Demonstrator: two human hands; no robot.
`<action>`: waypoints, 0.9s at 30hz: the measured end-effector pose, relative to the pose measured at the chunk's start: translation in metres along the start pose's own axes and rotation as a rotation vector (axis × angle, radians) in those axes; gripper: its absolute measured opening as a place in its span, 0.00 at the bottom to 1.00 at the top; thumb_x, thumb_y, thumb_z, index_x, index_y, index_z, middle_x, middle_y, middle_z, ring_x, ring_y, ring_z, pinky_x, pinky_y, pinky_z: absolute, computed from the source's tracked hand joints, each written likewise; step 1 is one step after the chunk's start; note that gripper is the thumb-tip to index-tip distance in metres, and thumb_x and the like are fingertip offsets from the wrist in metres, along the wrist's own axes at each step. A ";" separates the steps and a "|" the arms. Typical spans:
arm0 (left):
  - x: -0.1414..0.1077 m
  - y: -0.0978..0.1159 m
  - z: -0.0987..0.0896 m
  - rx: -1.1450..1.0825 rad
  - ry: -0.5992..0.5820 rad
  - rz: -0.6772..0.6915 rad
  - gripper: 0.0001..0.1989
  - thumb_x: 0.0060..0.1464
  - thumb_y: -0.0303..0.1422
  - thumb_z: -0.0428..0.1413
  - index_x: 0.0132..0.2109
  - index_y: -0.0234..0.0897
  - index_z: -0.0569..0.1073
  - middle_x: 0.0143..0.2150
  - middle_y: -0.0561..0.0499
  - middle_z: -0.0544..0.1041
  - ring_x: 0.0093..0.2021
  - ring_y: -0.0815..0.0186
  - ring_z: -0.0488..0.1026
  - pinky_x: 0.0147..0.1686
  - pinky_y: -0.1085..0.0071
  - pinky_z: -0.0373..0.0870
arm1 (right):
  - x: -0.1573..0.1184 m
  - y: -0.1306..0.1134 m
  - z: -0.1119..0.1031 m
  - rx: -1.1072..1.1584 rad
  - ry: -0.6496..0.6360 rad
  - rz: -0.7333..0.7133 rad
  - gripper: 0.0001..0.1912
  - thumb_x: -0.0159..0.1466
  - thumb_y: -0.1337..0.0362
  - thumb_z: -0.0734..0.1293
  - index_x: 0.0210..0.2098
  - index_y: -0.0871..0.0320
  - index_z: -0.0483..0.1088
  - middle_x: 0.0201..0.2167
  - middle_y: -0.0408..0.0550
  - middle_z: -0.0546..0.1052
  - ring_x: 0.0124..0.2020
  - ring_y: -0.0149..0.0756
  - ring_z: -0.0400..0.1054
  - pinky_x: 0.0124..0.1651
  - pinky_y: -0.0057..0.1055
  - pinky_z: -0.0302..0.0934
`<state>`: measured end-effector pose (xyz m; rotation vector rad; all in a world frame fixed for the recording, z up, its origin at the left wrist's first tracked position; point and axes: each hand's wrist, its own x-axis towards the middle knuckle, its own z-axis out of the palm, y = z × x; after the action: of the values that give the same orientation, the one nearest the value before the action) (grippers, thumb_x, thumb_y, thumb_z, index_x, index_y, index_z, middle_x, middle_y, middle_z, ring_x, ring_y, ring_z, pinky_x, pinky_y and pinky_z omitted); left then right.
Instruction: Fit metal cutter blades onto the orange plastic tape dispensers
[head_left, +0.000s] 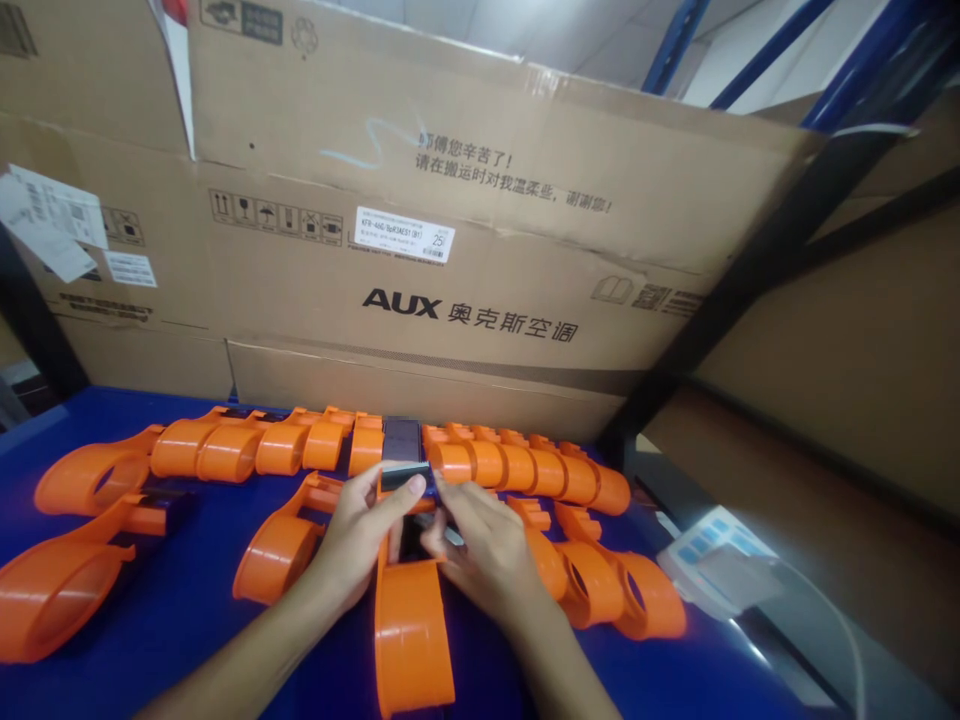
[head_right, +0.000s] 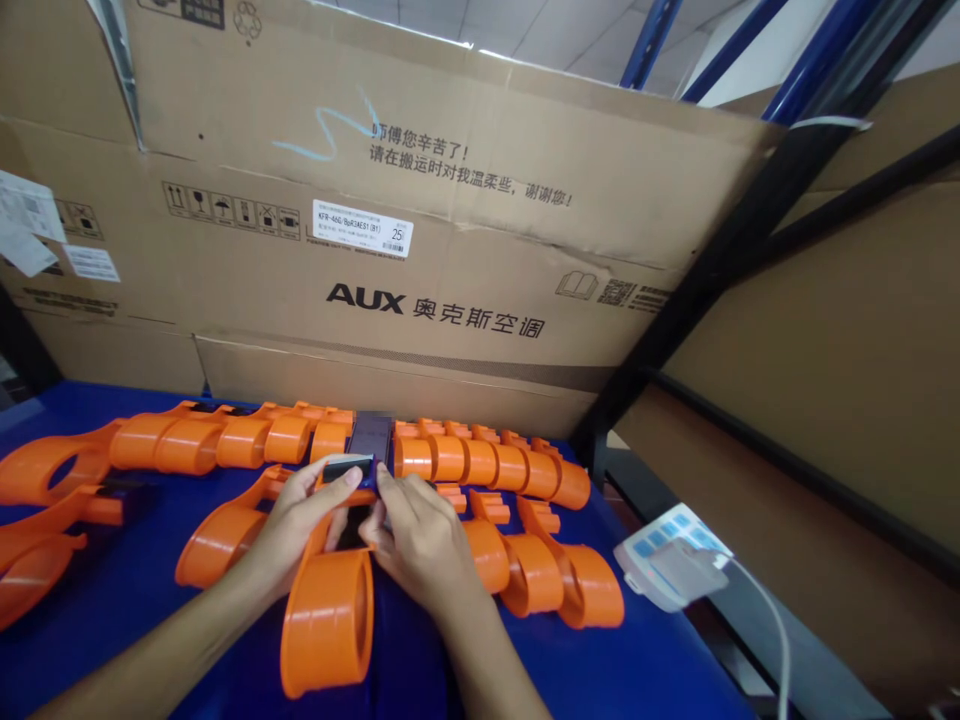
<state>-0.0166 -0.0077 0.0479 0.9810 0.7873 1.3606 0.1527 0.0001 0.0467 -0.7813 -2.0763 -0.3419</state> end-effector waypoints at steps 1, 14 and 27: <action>0.000 0.000 0.000 0.004 -0.001 0.009 0.19 0.55 0.44 0.67 0.47 0.35 0.78 0.15 0.60 0.67 0.13 0.74 0.58 0.16 0.77 0.53 | 0.001 0.001 -0.002 0.027 -0.007 0.004 0.25 0.65 0.75 0.64 0.62 0.58 0.66 0.33 0.50 0.80 0.31 0.40 0.75 0.36 0.37 0.75; -0.003 0.006 -0.004 0.204 -0.132 0.166 0.14 0.61 0.42 0.62 0.46 0.37 0.78 0.17 0.60 0.69 0.13 0.74 0.60 0.18 0.75 0.56 | 0.007 0.000 -0.020 0.165 0.004 0.130 0.11 0.67 0.68 0.65 0.48 0.55 0.74 0.31 0.47 0.80 0.29 0.37 0.75 0.35 0.33 0.71; -0.003 -0.002 -0.006 0.149 -0.061 0.126 0.14 0.58 0.42 0.64 0.44 0.37 0.77 0.16 0.59 0.70 0.13 0.73 0.62 0.16 0.76 0.56 | 0.018 0.025 -0.039 -0.124 -0.225 0.449 0.07 0.65 0.69 0.64 0.32 0.55 0.72 0.32 0.48 0.77 0.37 0.44 0.70 0.41 0.37 0.62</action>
<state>-0.0212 -0.0095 0.0438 1.2001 0.8005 1.3874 0.1858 0.0072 0.0835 -1.3820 -2.0218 -0.1374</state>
